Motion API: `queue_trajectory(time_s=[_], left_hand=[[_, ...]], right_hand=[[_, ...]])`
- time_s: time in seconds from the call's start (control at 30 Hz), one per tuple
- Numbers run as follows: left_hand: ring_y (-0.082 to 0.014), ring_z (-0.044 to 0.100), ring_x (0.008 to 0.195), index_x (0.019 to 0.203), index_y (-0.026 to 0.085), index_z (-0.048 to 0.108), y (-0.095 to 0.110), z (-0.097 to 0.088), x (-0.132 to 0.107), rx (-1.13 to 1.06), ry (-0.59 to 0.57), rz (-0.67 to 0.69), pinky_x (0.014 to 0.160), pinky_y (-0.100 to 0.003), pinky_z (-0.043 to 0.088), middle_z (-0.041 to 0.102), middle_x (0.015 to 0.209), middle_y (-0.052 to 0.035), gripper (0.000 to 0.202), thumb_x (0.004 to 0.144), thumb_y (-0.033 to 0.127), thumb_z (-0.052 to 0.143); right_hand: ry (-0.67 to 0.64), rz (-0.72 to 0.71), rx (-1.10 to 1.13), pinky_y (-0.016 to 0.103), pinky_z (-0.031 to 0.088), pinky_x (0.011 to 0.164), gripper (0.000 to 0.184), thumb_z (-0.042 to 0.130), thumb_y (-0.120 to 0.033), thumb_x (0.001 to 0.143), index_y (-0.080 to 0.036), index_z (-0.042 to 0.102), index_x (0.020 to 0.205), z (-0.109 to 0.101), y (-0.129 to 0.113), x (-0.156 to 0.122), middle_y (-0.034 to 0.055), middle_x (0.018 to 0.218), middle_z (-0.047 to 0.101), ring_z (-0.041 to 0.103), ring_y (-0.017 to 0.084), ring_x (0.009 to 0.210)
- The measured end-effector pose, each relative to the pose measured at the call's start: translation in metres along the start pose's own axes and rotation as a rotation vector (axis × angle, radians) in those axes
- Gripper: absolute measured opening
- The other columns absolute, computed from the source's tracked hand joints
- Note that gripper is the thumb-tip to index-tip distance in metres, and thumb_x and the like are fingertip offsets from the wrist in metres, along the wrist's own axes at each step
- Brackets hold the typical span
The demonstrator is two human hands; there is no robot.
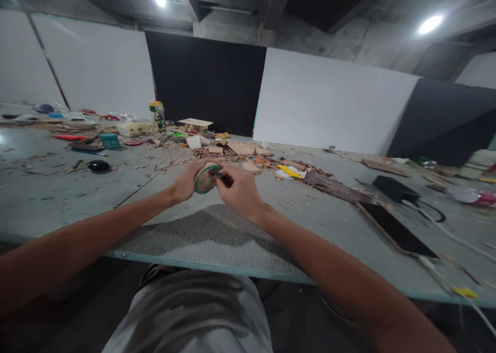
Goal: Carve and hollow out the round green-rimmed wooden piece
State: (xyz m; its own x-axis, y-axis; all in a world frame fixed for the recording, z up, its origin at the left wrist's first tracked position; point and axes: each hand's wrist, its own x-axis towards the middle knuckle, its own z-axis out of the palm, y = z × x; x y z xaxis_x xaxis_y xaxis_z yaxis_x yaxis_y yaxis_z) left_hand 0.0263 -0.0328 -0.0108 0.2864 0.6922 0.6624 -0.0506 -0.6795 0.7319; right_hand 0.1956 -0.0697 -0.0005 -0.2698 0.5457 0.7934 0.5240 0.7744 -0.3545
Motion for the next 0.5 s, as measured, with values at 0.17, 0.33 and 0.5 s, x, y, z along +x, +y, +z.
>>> queue_trajectory(time_s=[0.17, 0.33, 0.5], left_hand=[[-0.0194, 0.058, 0.073, 0.083, 0.019, 0.064, -0.0025, 0.0002, 0.001, 0.01, -0.05, -0.056, 0.068, -0.031, 0.049, 0.064, 0.079, -0.0051, 0.039, 0.093, 0.047, 0.038], [-0.0186, 0.056, 0.069, 0.081, 0.02, 0.063, 0.0012, 0.0007, 0.0022, 0.031, -0.015, -0.053, 0.066, -0.03, 0.049, 0.06, 0.073, -0.004, 0.036, 0.092, 0.041, 0.036], [-0.0176, 0.057, 0.07, 0.077, 0.02, 0.06, 0.0036, 0.0, 0.0041, 0.068, 0.003, -0.044, 0.067, -0.029, 0.049, 0.06, 0.072, -0.0031, 0.033, 0.092, 0.037, 0.036]], right_hand=[[-0.046, 0.012, 0.001, 0.026, 0.031, 0.052, 0.02, 0.059, -0.021, 0.081, -0.019, 0.052, 0.063, 0.0015, 0.0018, 0.0016, -0.0024, 0.055, 0.05, 0.039, 0.01, 0.051], [-0.082, 0.007, -0.009, 0.026, 0.029, 0.052, 0.024, 0.059, -0.022, 0.08, -0.02, 0.046, 0.06, 0.0022, 0.0072, 0.0022, -0.0031, 0.054, 0.047, 0.038, 0.01, 0.05], [-0.072, 0.034, 0.005, 0.026, 0.028, 0.051, 0.022, 0.06, -0.021, 0.078, -0.02, 0.046, 0.061, 0.0013, 0.0083, 0.003, -0.0036, 0.054, 0.046, 0.038, 0.01, 0.05]])
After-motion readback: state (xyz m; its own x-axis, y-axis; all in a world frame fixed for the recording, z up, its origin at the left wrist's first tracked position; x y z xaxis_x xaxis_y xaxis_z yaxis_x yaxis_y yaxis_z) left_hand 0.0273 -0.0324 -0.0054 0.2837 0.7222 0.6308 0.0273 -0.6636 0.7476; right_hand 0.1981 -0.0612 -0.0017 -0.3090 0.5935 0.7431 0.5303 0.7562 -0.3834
